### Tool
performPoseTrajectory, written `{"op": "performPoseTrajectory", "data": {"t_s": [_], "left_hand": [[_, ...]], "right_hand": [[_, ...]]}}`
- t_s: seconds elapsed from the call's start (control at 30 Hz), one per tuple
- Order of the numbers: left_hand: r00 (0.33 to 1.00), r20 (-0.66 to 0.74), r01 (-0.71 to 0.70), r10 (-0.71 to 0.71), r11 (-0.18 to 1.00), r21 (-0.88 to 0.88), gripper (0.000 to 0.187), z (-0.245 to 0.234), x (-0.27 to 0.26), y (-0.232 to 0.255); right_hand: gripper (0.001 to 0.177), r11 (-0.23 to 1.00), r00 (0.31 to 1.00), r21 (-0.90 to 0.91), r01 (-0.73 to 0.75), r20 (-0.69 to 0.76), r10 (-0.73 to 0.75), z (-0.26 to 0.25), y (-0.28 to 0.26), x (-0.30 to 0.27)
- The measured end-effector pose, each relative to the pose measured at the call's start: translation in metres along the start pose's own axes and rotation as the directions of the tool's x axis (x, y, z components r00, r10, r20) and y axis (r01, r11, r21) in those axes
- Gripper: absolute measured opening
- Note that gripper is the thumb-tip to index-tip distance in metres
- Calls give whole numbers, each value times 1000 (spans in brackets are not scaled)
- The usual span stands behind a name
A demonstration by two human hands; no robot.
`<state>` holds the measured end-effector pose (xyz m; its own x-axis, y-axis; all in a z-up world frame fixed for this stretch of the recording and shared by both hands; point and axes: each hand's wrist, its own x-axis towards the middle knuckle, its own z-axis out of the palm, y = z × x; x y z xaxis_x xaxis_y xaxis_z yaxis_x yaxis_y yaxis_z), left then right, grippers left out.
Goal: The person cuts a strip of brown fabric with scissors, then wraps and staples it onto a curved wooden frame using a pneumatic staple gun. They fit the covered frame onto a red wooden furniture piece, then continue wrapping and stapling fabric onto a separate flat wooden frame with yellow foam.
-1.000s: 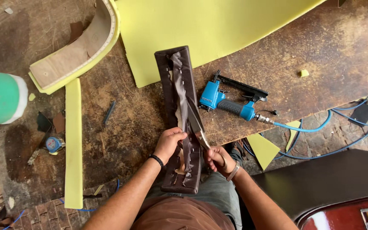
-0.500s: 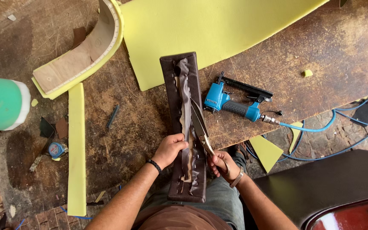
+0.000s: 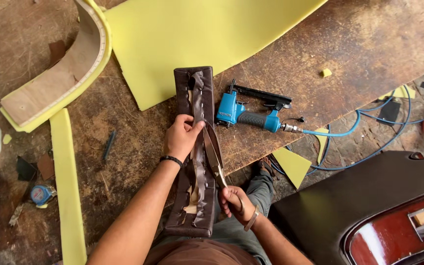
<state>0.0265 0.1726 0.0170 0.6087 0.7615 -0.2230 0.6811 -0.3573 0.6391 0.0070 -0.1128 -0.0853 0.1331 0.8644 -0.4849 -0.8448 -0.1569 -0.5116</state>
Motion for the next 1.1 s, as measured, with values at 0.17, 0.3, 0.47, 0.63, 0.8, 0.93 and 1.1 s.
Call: {"op": "performPoseTrajectory", "data": {"t_s": [0.17, 0.3, 0.47, 0.63, 0.8, 0.93, 1.1], "left_hand": [[993, 110, 45, -36, 996, -83, 27, 1, 9, -7], [964, 266, 83, -23, 973, -217, 26, -10, 4, -12], [909, 412, 151, 58, 877, -457, 18, -12, -5, -18], [915, 385, 126, 120, 821, -556, 14, -2, -8, -23], [913, 344, 23, 220, 813, -582, 16, 6, -11, -23], [930, 281, -40, 236, 827, -561, 17, 11, -12, -20], [938, 238, -89, 250, 841, -533, 20, 13, -17, -17]], "right_hand": [[53, 997, 997, 29, 76, 2, -76, 18, 7, -1], [53, 992, 993, -59, 113, -36, -115, 25, 4, 12], [51, 942, 942, -45, 334, -32, -335, 36, 14, 36], [49, 941, 932, -92, 325, -137, -335, 43, 28, 44], [51, 833, 826, 34, 552, -159, -541, 48, 27, 50], [51, 847, 831, -18, 532, -179, -526, 47, 16, 56], [51, 890, 869, -80, 449, -193, -456, 50, 7, 46]]}}
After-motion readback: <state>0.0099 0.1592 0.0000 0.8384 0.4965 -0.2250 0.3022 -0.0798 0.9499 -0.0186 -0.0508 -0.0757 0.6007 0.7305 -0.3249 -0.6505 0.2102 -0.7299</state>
